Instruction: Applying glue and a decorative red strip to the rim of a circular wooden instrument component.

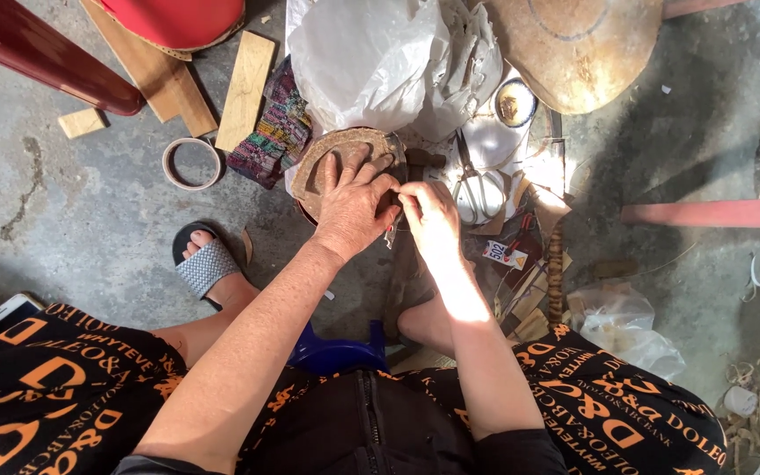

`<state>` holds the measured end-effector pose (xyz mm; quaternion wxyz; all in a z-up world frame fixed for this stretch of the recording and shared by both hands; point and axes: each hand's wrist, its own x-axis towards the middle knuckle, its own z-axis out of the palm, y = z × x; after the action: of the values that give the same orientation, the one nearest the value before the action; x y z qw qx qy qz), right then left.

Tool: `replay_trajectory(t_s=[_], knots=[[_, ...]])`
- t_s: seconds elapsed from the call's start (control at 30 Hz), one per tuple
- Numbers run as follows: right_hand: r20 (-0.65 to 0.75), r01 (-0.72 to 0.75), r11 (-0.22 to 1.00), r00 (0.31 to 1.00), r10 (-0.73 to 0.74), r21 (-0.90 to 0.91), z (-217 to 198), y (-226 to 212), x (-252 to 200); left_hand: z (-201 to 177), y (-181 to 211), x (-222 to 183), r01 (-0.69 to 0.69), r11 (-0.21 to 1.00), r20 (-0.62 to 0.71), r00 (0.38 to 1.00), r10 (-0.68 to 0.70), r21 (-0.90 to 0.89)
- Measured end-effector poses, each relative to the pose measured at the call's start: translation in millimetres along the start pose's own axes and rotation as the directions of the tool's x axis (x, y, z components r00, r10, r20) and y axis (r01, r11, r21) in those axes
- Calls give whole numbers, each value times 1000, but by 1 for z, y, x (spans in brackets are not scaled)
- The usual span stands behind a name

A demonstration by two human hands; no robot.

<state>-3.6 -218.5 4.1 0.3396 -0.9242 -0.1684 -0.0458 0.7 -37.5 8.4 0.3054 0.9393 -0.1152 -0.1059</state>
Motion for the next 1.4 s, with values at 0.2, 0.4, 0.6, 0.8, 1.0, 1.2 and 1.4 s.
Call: replay_trajectory(t_s=[0.2,0.4,0.6,0.8,1.0,1.2,1.4], knots=[[-61,9,1000,998,-11,-23,3,1,-4,-3,3,1,34,998,7,999,-34,-51],[-147,-207,954,959,242,219,-14,-15,4,0,0,1,21,998,-18,1000,-22,-61],[61,-378,888,925,376,261,-10,9,-10,-3,-2,-4,-30,999,-4,1000,30,-43],[104,-416,798,904,415,435,-2,13,-8,-3,-5,-4,-59,996,38,998,56,71],[161,-459,666,873,460,589,9,15,-11,-2,-8,-4,-66,997,5,998,66,45],[167,-485,683,862,479,546,11,27,-20,3,-12,-6,-86,994,-36,995,89,68],[270,-541,610,833,483,580,8,29,-21,-5,-8,-8,-109,994,-55,992,110,17]])
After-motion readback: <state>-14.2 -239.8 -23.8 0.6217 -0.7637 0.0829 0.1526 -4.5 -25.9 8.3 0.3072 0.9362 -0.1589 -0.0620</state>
